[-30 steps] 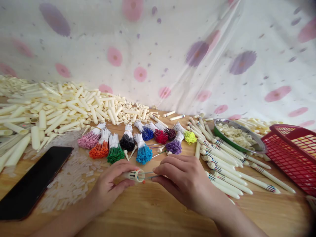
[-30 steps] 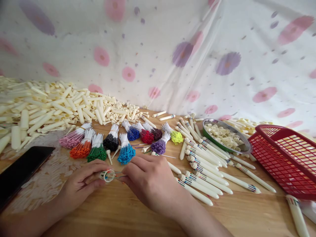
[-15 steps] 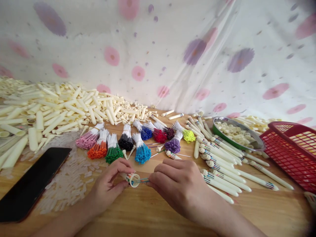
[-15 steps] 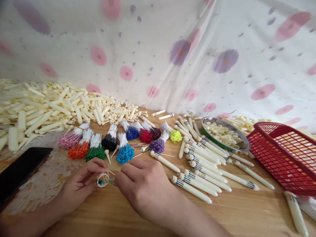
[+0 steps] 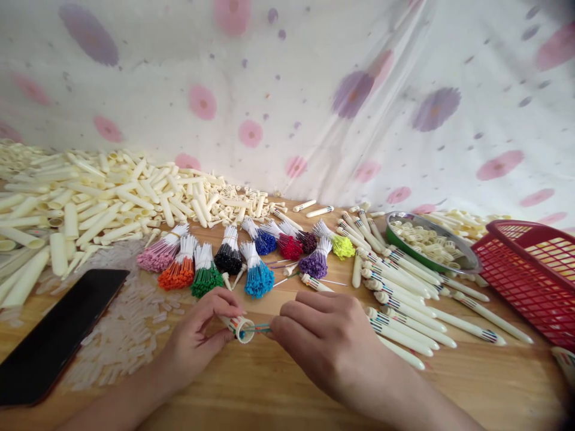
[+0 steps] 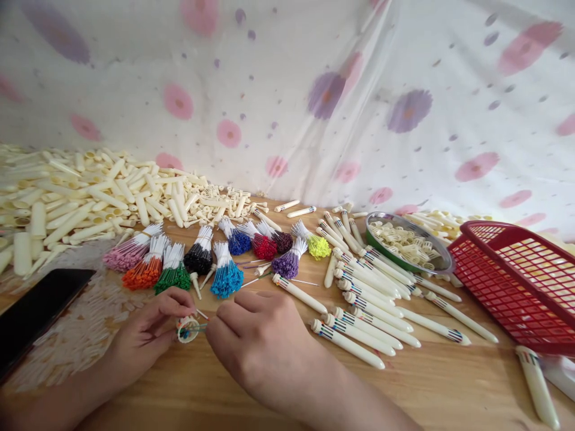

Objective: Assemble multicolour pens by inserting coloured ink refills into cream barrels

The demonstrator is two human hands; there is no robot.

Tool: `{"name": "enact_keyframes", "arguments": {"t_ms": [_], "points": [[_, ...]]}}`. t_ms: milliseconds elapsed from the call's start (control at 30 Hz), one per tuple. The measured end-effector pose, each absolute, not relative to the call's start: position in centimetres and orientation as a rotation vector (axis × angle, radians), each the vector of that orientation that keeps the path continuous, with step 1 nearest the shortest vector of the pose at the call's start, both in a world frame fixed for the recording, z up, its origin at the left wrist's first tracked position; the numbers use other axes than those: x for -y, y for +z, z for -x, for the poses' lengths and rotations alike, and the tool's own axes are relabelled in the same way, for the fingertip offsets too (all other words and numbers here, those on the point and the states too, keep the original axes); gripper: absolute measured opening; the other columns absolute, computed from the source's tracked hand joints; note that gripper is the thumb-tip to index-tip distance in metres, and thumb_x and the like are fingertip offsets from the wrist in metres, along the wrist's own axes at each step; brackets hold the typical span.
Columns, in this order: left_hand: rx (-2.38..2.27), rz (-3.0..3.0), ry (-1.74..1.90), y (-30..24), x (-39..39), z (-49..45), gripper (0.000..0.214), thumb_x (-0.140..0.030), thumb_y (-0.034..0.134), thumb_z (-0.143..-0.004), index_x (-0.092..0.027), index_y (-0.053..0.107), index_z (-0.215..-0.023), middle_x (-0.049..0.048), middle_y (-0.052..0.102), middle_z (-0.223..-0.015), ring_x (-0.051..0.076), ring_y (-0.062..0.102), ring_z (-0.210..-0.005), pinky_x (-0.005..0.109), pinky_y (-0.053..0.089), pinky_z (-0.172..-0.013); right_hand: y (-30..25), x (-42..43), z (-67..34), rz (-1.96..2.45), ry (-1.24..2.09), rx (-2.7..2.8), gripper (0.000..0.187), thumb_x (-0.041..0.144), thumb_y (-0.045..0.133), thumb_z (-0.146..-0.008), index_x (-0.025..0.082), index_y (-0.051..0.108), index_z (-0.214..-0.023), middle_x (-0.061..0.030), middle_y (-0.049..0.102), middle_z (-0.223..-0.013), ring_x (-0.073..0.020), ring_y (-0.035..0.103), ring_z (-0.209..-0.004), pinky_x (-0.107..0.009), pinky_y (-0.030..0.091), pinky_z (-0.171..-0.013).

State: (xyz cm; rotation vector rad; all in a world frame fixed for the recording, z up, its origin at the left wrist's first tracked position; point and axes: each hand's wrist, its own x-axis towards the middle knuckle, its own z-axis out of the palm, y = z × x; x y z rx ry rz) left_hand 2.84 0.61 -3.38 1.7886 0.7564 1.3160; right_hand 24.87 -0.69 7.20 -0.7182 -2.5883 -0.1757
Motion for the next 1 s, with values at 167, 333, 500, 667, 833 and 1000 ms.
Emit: {"name": "enact_keyframes", "arguments": {"t_ms": [167, 333, 500, 667, 833, 1000], "points": [[-0.809, -1.772, 1.332, -3.0, -0.5, -2.9, 0.018, -0.01, 0.062, -0.079, -0.024, 0.066, -0.089, 0.0045, 0.061, -0.086, 0.018, 0.062, -0.082, 0.028, 0.049, -0.072, 7.1, 1.0, -24.7, 0.744, -0.134, 2.625, 0.032, 0.008, 0.037, -0.092, 0.014, 0.051, -0.064, 0.0001, 0.048, -0.061, -0.0119, 0.034, -0.054, -0.027, 0.026, -0.049], [-0.844, -1.762, 1.387, -2.5, -0.4, -3.2, 0.013, -0.011, 0.064, -0.077, -0.022, 0.066, -0.084, 0.0042, 0.062, -0.082, 0.018, 0.063, -0.079, 0.027, 0.049, -0.07, 6.6, 0.9, -24.5, 0.75, -0.108, 2.606, 0.03, 0.007, 0.039, -0.09, 0.015, 0.051, -0.064, 0.0004, 0.049, -0.061, -0.0118, 0.034, -0.054, -0.027, 0.025, -0.049], [-0.891, -1.749, 1.385, -3.0, -0.4, -3.3, 0.018, -0.007, 0.065, -0.075, -0.024, 0.066, -0.083, 0.0015, 0.062, -0.081, 0.016, 0.062, -0.078, 0.025, 0.049, -0.07, 6.5, 0.8, -24.4, 0.735, -0.118, 2.623, 0.028, 0.006, 0.04, -0.089, 0.015, 0.05, -0.065, 0.0005, 0.049, -0.062, -0.0117, 0.035, -0.054, -0.027, 0.024, -0.049], [-1.023, -1.912, 1.337, -2.6, -0.3, -3.0, 0.021, -0.013, 0.068, -0.074, -0.025, 0.071, -0.091, 0.004, 0.068, -0.087, 0.019, 0.064, -0.083, 0.028, 0.051, -0.075, 6.5, 0.5, -24.7, 0.788, -0.164, 2.608, 0.03, 0.006, 0.038, -0.09, 0.015, 0.05, -0.064, 0.0008, 0.049, -0.061, -0.0114, 0.036, -0.053, -0.026, 0.025, -0.05], [-1.084, -2.092, 1.312, -1.5, -0.2, -3.1, 0.031, -0.014, 0.07, -0.073, -0.03, 0.071, -0.1, 0.0018, 0.071, -0.087, 0.017, 0.067, -0.077, 0.023, 0.054, -0.07, 6.4, 0.2, -24.8, 0.821, -0.16, 2.588, 0.03, 0.01, 0.04, -0.091, 0.016, 0.05, -0.064, 0.001, 0.051, -0.061, -0.011, 0.037, -0.053, -0.026, 0.025, -0.05], [-1.14, -2.062, 1.298, -1.6, -0.1, -3.1, 0.03, -0.016, 0.069, -0.073, -0.03, 0.072, -0.1, 0.0021, 0.07, -0.085, 0.017, 0.067, -0.074, 0.022, 0.054, -0.068, 6.5, 0.1, -24.9, 0.867, -0.193, 2.542, 0.028, 0.015, 0.046, -0.091, 0.016, 0.051, -0.064, 0.0016, 0.052, -0.059, -0.011, 0.04, -0.053, -0.026, 0.024, -0.05]]}}
